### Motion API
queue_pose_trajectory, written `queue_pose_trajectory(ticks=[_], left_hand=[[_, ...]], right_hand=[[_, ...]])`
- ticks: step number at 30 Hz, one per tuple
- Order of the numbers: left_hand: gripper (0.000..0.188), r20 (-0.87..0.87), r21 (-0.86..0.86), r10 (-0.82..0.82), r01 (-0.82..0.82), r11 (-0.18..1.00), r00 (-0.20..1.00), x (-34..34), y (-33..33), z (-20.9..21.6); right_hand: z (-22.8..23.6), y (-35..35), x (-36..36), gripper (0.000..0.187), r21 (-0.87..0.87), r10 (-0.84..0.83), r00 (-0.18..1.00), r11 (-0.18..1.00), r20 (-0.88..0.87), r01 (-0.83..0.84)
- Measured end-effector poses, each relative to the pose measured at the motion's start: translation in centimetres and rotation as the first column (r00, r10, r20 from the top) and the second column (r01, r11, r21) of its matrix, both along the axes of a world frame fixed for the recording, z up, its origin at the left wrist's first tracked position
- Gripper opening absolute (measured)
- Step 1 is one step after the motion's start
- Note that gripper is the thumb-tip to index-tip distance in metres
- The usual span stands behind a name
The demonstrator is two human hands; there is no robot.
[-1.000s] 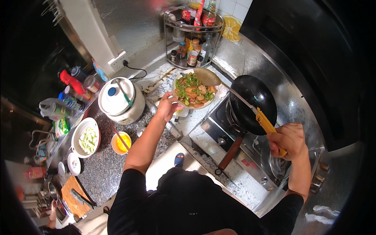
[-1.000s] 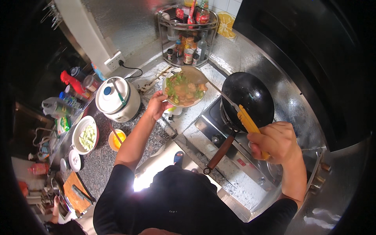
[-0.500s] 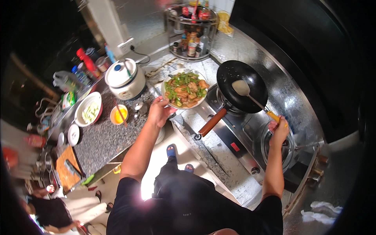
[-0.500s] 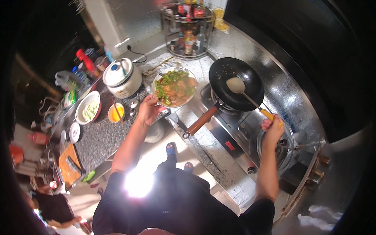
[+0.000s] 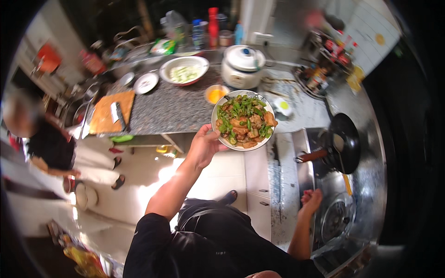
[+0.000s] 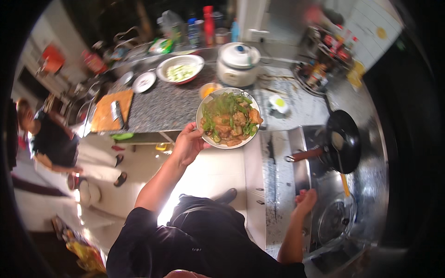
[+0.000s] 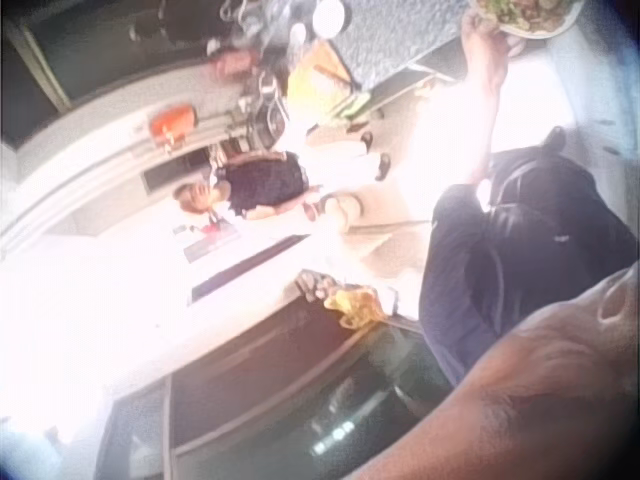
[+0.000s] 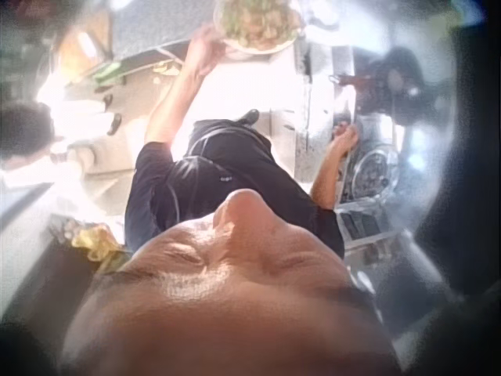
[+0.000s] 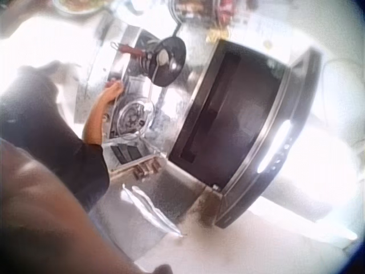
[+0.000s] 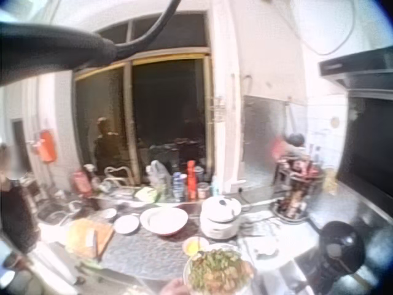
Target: The person stir-fries meat and vegetables in a wok, adds seasoning from a packet, and serves the dish onto a plate. They then place the plate on a dining table and return to the kitchen to wash the wok and utensils in the sink.
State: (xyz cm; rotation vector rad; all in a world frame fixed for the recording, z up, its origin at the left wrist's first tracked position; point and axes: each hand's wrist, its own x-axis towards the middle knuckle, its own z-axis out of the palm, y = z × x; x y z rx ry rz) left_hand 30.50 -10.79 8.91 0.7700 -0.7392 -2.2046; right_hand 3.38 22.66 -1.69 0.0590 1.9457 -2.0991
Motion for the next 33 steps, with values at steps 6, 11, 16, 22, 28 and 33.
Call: queue_pose_trajectory(ticks=[6, 11, 16, 22, 28, 33], left_hand=[[0.025, 0.048, -0.029, 0.285, -0.284, 0.958, 0.957, 16.6, 0.6, -1.2], [0.034, 0.106, -0.038, 0.484, -0.483, 0.875, 0.869, 32.5, 2.8, -2.3], [0.031, 0.214, -0.045, 0.728, -0.738, 0.673, 0.651, 45.6, 6.1, -3.5], [0.027, 0.193, -0.035, 0.901, -0.915, 0.401, 0.388, 57.7, 9.6, -5.7], [0.024, 0.162, -0.05, 0.972, -0.982, 0.18, 0.169, 66.6, 10.3, -6.9], [0.027, 0.159, -0.035, 0.986, -0.998, 0.054, 0.048, 72.3, 8.7, -5.9]], right_hand=[[-8.9, -10.4, 16.6, 0.02, 0.224, 0.688, 0.665, 0.627, 0.29, -0.746], [-13.0, -18.7, 27.7, 0.021, 0.303, 0.929, 0.222, 0.129, 0.297, -0.944], [-13.8, -25.1, 37.7, 0.019, 0.359, 0.905, -0.008, -0.176, 0.425, -0.917], [-18.8, -29.4, 43.9, 0.021, 0.463, 0.797, -0.199, -0.512, 0.571, -0.723], [-22.6, -37.1, 49.0, 0.02, 0.451, 0.687, -0.197, -0.639, 0.699, -0.623], [-23.0, -45.1, 56.7, 0.019, 0.434, 0.617, -0.258, -0.739, 0.744, -0.516]])
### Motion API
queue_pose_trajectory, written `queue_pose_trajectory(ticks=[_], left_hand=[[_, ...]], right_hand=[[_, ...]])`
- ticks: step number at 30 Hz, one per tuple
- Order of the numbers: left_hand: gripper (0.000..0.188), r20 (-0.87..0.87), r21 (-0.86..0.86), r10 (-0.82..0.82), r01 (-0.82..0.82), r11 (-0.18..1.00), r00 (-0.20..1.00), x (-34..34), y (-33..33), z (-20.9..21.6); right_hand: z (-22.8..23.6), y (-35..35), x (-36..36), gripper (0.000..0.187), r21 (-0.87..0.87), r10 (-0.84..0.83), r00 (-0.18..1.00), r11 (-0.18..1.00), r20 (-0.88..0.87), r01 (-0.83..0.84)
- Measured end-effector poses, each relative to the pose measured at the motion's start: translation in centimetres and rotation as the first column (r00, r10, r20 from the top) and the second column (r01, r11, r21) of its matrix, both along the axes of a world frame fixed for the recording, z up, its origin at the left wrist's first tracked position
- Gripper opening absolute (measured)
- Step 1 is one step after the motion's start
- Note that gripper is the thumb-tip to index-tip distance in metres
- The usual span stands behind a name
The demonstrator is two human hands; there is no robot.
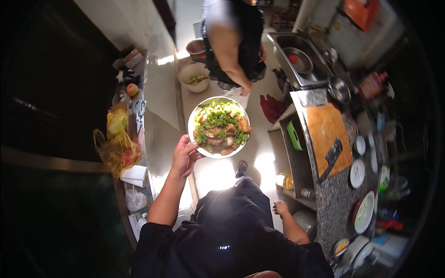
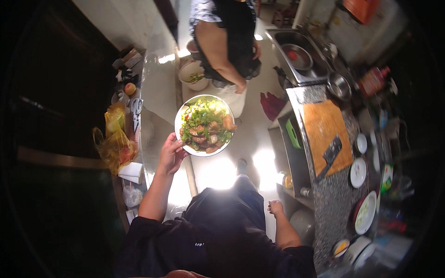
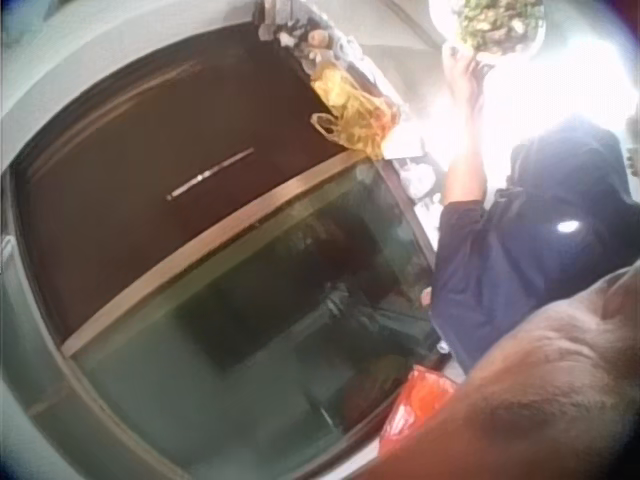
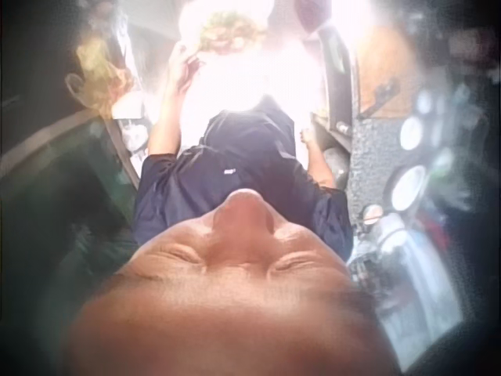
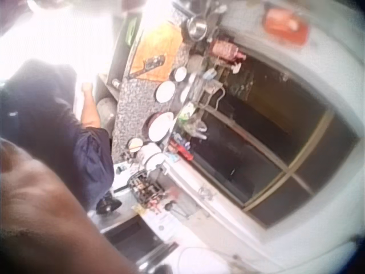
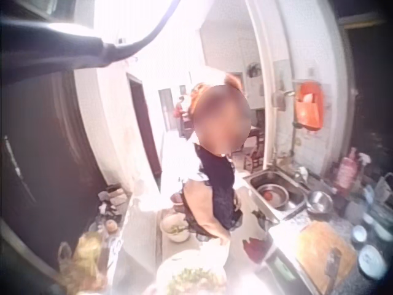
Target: The person stir-fries meat and vegetables in a wok, adds seasoning from a packet, and serves the dish onto a plate. They then place the plate on a dining table and return to the kitchen to wash the wok and utensils in the sink.
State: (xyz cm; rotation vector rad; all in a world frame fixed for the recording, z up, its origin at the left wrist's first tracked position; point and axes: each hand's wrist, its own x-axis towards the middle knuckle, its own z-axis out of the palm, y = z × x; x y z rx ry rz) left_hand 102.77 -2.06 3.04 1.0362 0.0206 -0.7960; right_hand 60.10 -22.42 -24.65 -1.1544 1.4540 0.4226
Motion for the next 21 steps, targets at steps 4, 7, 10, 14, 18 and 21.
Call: queue_pose_trajectory(ticks=[4, 7, 10, 14, 18, 21], left_hand=[[0.033, -0.047, -0.03, 0.18, -0.182, 0.983, 0.983, 4.7, -2.3, 0.4], [0.03, -0.019, -0.029, 0.272, -0.272, 0.962, 0.962, 9.2, -2.9, -2.4], [0.026, -0.066, -0.007, 0.244, -0.244, 0.97, 0.968, 14.0, -5.3, -0.8], [0.022, -0.015, 0.105, 0.371, -0.368, 0.924, 0.928, 22.6, -8.0, -3.2], [0.021, 0.019, -0.022, 0.311, -0.31, 0.95, 0.95, 32.6, -8.9, -5.7], [0.025, -0.015, -0.003, 0.334, -0.334, 0.943, 0.942, 39.8, -11.6, -3.7]], right_hand=[[0.5, -8.0, 8.5, 0.016, -0.008, 0.153, 0.983, 0.988, 0.1, -0.153], [1.6, -13.0, 15.5, 0.014, -0.135, 0.152, 0.974, 0.982, 0.166, -0.13], [-0.9, -17.7, 20.7, 0.012, -0.138, 0.161, 0.976, 0.98, 0.149, -0.14], [-1.9, -20.6, 28.7, 0.01, -0.133, 0.235, 0.93, 0.97, 0.283, -0.205], [-2.5, -20.2, 37.0, 0.012, -0.16, 0.159, 0.965, 0.979, 0.206, -0.127], [0.4, -19.7, 44.3, 0.014, -0.135, 0.177, 0.981, 0.977, 0.082, -0.165]])
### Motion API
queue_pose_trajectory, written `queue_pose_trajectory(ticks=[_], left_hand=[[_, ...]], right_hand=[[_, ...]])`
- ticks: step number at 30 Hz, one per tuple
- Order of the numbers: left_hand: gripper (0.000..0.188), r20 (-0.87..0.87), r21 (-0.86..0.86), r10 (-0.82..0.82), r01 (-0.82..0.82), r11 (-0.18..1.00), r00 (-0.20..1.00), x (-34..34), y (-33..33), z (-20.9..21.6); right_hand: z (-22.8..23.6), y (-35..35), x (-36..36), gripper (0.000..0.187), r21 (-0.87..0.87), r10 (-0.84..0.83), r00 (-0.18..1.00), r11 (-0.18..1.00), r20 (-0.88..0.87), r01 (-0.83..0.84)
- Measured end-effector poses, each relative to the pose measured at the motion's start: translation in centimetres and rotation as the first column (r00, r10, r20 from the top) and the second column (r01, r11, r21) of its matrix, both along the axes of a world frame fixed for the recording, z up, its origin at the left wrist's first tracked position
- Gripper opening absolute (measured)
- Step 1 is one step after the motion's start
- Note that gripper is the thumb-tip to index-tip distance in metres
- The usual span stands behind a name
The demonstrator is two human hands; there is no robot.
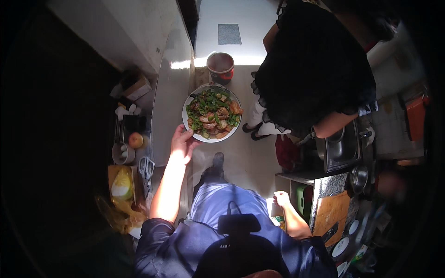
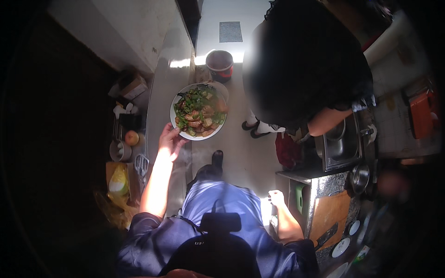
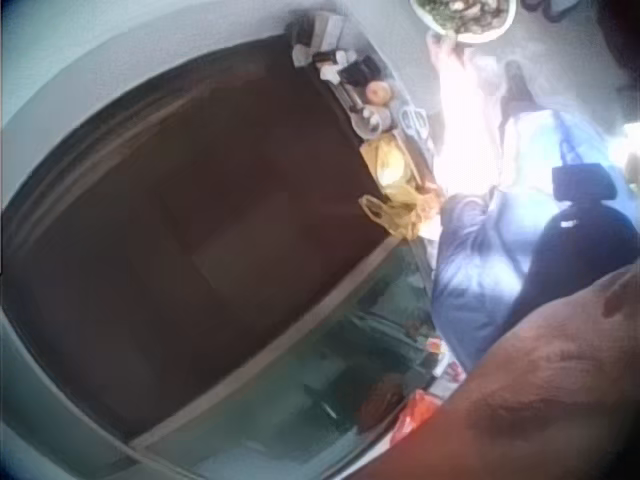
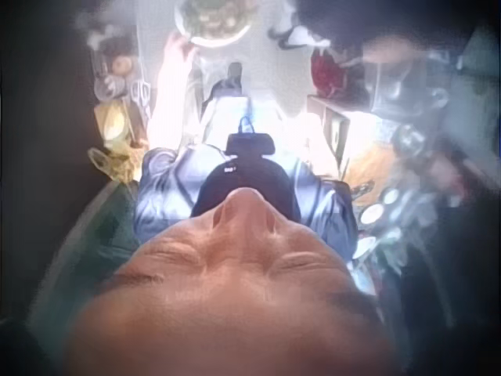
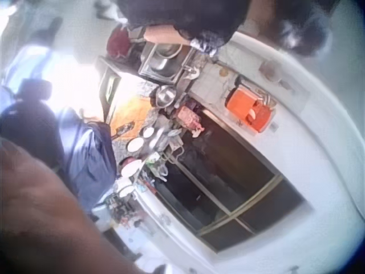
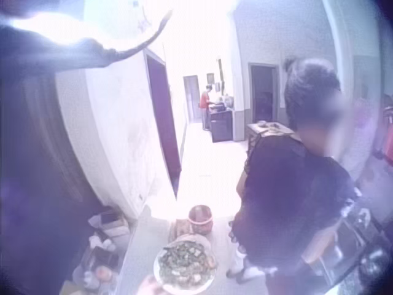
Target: The person stir-fries meat and vegetables in a wok, adds seasoning from a packet, and serves the dish onto a plate. They then place the plate on a dining table and return to the kitchen to wash the wok and utensils in the sink.
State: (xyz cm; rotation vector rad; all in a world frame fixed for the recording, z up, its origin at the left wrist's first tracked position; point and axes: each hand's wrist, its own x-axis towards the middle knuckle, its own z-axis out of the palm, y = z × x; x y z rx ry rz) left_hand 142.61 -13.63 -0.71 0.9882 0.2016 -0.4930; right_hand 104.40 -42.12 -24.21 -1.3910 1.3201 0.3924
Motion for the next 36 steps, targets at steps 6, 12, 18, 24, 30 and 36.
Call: queue_pose_trajectory(ticks=[6, 12, 18, 24, 30, 36], left_hand=[[0.032, 0.054, 0.021, -0.048, 0.047, 0.999, 0.997, 12.3, -2.7, 0.2], [0.033, 0.079, 0.017, -0.036, 0.035, 0.999, 0.996, 23.4, -6.8, -0.9], [0.033, 0.062, 0.009, -0.015, 0.015, 1.0, 0.998, 32.1, -12.2, -1.9], [0.032, 0.062, -0.06, 0.008, -0.004, 0.998, 0.998, 41.1, -19.5, -2.5], [0.031, 0.049, -0.036, 0.011, -0.009, 0.999, 0.999, 51.4, -28.1, -3.1], [0.029, 0.043, -0.04, -0.05, 0.052, 0.998, 0.998, 62.7, -38.9, -2.8]], right_hand=[[2.2, -0.9, 10.0, 0.014, 0.082, -0.075, 0.996, 0.994, 0.047, 0.071], [1.2, -5.1, 17.6, 0.014, 0.108, -0.17, 0.985, 0.98, 0.004, 0.169], [-0.7, -12.6, 22.4, 0.018, 0.101, -0.132, 0.981, 0.984, -0.14, 0.146], [0.0, -22.7, 32.3, 0.02, 0.03, -0.197, 0.98, 0.98, 0.031, 0.196], [-1.9, -28.8, 43.0, 0.02, 0.074, -0.144, 0.99, 0.987, -0.002, 0.144], [-5.2, -35.0, 51.1, 0.02, 0.17, -0.084, 0.992, 0.98, -0.098, 0.1]])
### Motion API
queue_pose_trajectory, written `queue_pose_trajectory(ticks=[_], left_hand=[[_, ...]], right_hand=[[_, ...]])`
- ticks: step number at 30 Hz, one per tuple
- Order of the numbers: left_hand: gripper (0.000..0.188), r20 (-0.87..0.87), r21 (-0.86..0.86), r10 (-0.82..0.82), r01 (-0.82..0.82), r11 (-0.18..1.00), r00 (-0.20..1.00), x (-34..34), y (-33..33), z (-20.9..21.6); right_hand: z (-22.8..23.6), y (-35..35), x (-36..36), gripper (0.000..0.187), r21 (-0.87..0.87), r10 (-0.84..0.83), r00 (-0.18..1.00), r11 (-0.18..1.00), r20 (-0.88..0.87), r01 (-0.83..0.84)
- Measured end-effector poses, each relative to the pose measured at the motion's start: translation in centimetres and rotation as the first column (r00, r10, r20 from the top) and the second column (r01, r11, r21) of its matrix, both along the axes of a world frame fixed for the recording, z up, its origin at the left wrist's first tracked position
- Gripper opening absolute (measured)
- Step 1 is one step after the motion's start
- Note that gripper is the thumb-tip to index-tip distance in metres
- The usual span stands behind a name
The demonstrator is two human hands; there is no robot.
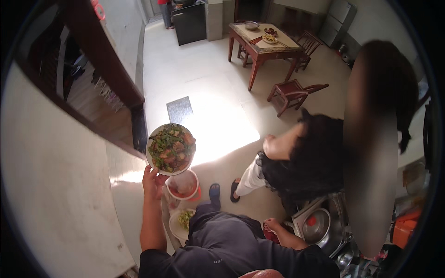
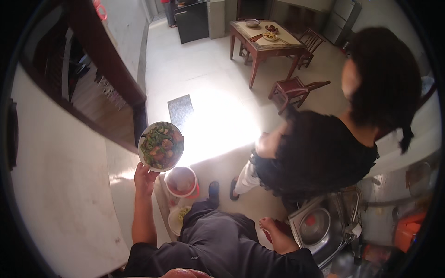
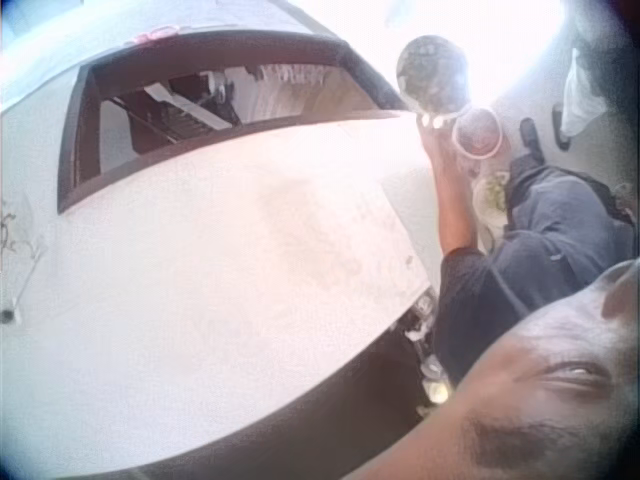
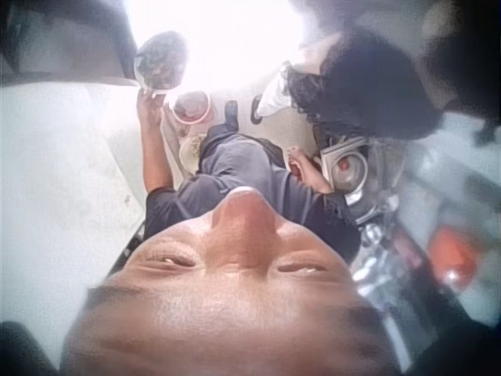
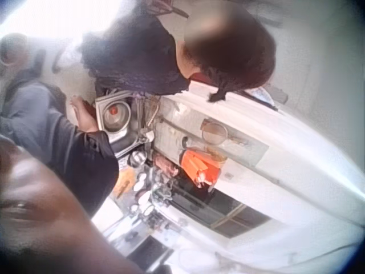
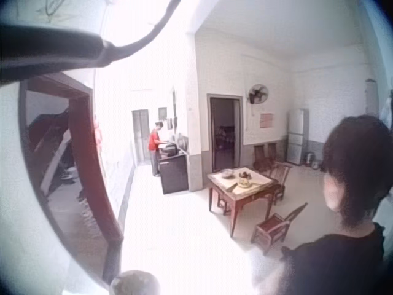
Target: The person stir-fries meat and vegetables in a wok, adds seasoning from a packet, and serves the dish onto a plate. They then place the plate on a dining table and return to the kitchen to wash the wok and utensils in the sink.
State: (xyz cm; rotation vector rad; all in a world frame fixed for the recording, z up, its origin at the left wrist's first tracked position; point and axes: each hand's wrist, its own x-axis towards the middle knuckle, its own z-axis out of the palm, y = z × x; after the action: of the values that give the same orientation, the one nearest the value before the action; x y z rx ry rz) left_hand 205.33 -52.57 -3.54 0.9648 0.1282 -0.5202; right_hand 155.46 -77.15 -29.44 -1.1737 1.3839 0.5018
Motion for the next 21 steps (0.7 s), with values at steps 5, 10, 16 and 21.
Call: queue_pose_trajectory(ticks=[5, 10, 16, 21], left_hand=[[0.027, 0.061, -0.062, -0.121, 0.125, 0.99, 0.991, 11.3, -10.2, -1.6], [0.03, 0.065, -0.076, -0.195, 0.2, 0.977, 0.979, 21.5, -24.1, -1.1], [0.033, 0.058, -0.011, -0.257, 0.258, 0.966, 0.965, 34.0, -37.7, -3.8], [0.035, 0.049, 0.034, -0.374, 0.373, 0.927, 0.926, 44.0, -53.2, -4.4]], right_hand=[[2.1, -6.1, 7.5, 0.02, 0.007, 0.008, 0.999, 1.0, -0.053, -0.008], [0.3, -11.7, 15.0, 0.036, -0.247, 0.153, 0.986, 0.955, -0.061, -0.164], [-10.9, -20.3, 23.3, 0.035, -0.077, 0.014, 0.978, 0.997, 0.207, 0.002], [0.7, -34.6, 40.6, 0.026, -0.07, -0.186, 0.98, 0.979, 0.069, 0.191]])
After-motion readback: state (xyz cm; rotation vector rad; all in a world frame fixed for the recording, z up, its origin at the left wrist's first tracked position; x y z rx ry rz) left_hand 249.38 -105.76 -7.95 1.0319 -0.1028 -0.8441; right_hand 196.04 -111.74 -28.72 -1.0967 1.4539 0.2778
